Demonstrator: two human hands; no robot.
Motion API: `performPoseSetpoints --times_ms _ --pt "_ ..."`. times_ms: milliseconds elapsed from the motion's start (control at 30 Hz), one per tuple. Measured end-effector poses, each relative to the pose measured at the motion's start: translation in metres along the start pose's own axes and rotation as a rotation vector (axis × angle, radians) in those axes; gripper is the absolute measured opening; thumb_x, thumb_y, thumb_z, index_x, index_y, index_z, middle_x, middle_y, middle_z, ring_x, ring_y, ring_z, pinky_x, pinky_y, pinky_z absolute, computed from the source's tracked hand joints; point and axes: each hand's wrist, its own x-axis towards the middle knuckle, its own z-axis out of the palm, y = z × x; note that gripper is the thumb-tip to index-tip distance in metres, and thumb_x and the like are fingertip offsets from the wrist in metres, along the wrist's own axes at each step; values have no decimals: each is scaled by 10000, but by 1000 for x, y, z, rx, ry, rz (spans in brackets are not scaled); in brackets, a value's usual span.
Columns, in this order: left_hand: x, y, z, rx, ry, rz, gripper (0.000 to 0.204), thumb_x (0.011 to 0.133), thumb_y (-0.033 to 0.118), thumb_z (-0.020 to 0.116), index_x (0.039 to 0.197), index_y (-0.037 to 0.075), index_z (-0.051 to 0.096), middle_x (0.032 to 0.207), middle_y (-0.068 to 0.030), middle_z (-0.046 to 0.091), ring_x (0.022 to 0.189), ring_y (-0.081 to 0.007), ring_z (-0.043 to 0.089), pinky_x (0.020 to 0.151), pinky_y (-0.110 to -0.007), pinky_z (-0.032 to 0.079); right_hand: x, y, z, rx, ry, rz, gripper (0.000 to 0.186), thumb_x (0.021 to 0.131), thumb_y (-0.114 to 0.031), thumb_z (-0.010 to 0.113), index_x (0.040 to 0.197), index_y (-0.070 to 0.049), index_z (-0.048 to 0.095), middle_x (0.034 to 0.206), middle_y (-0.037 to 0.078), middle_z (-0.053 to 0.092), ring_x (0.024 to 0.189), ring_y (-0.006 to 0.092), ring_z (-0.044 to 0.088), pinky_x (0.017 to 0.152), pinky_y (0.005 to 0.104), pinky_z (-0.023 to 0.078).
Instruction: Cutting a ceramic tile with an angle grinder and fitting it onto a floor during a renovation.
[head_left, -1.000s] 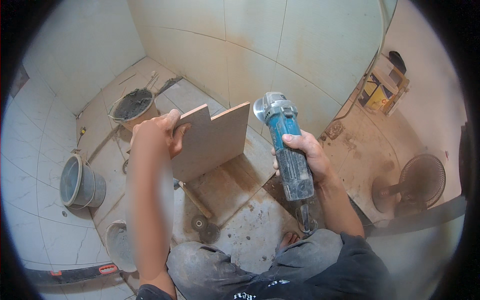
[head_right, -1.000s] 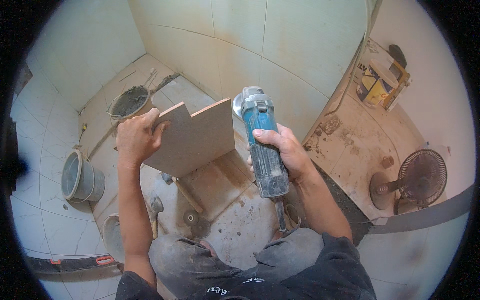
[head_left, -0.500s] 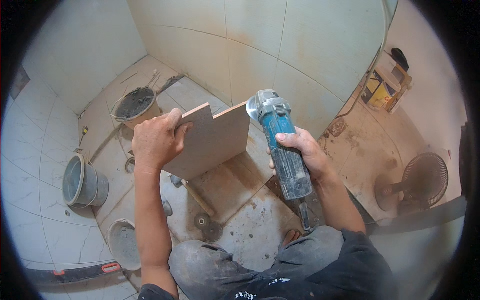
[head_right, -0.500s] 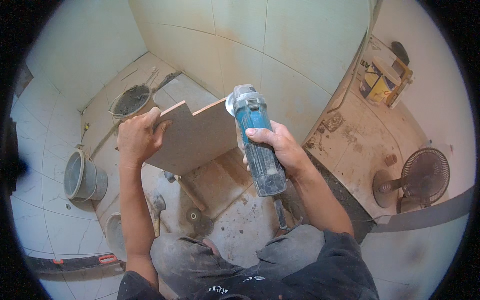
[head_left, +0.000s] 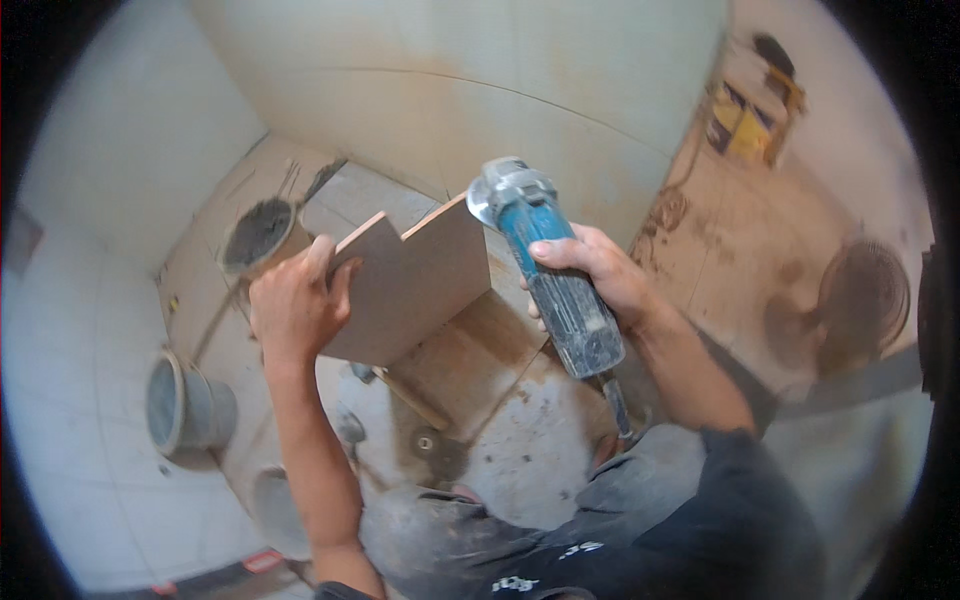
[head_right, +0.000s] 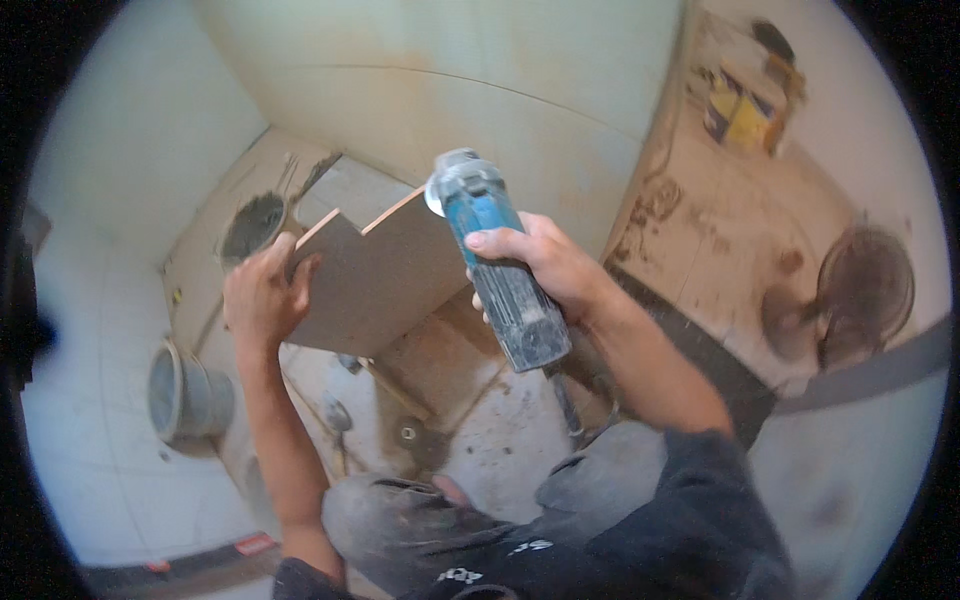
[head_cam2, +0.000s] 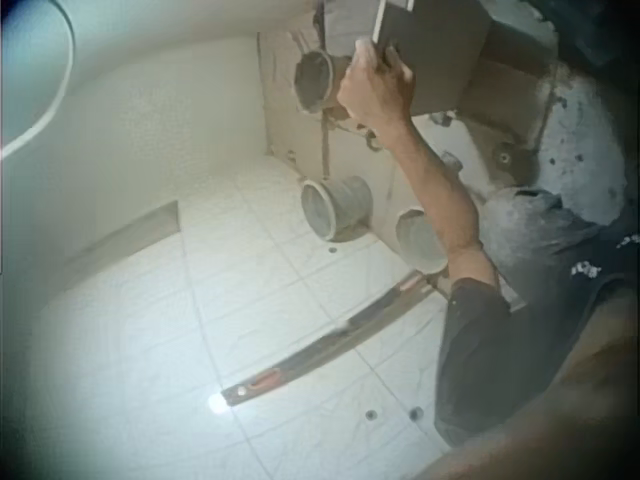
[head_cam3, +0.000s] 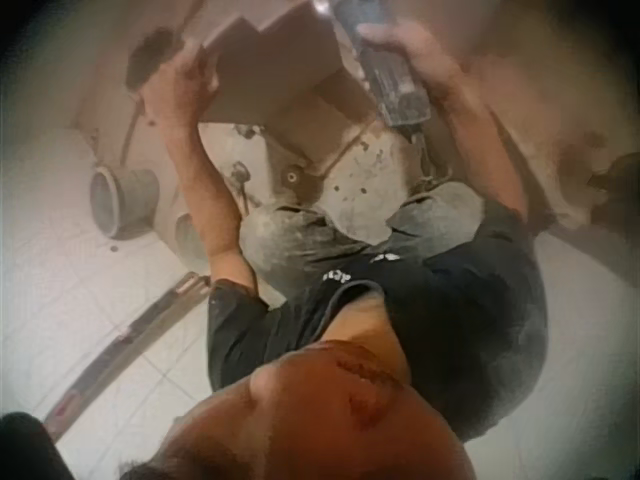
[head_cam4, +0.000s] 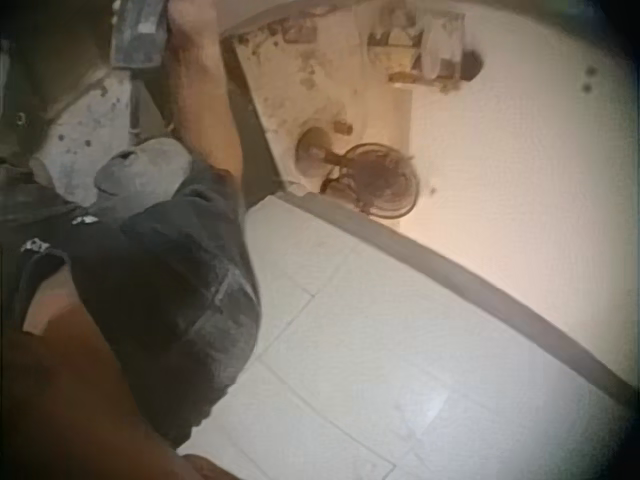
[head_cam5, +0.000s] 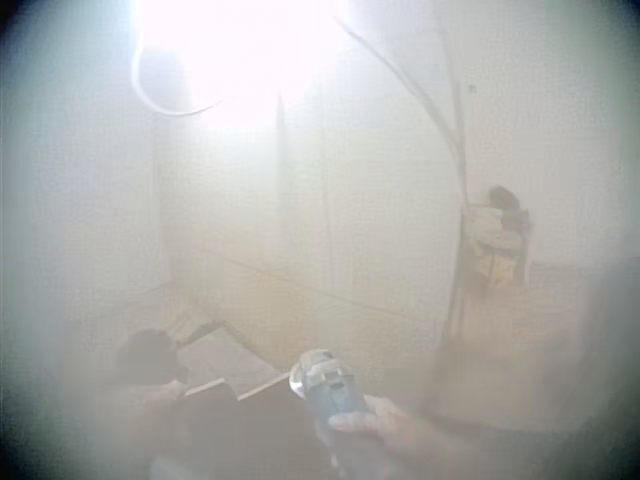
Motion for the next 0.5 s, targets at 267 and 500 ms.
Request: performPoseSetpoints --times_ms 267,500 --pt "-15 7 -2 31 -37 -127 251 897 319 714 955 80 661 793 -181 687 742 -418 668 646 -491 513 8 9 8 -91 -107 -10 446 790 -399 787 920 19 703 832 102 678 622 178 611 612 309 514" --pt "-14 -8 -33 -38 -40 -101 228 886 295 715 909 82 638 763 -139 682 713 -395 663 622 -463 503 2 -3 6 33 -121 58 410 836 -397 765 873 3 685 727 93 680 593 181 670 532 328 539"
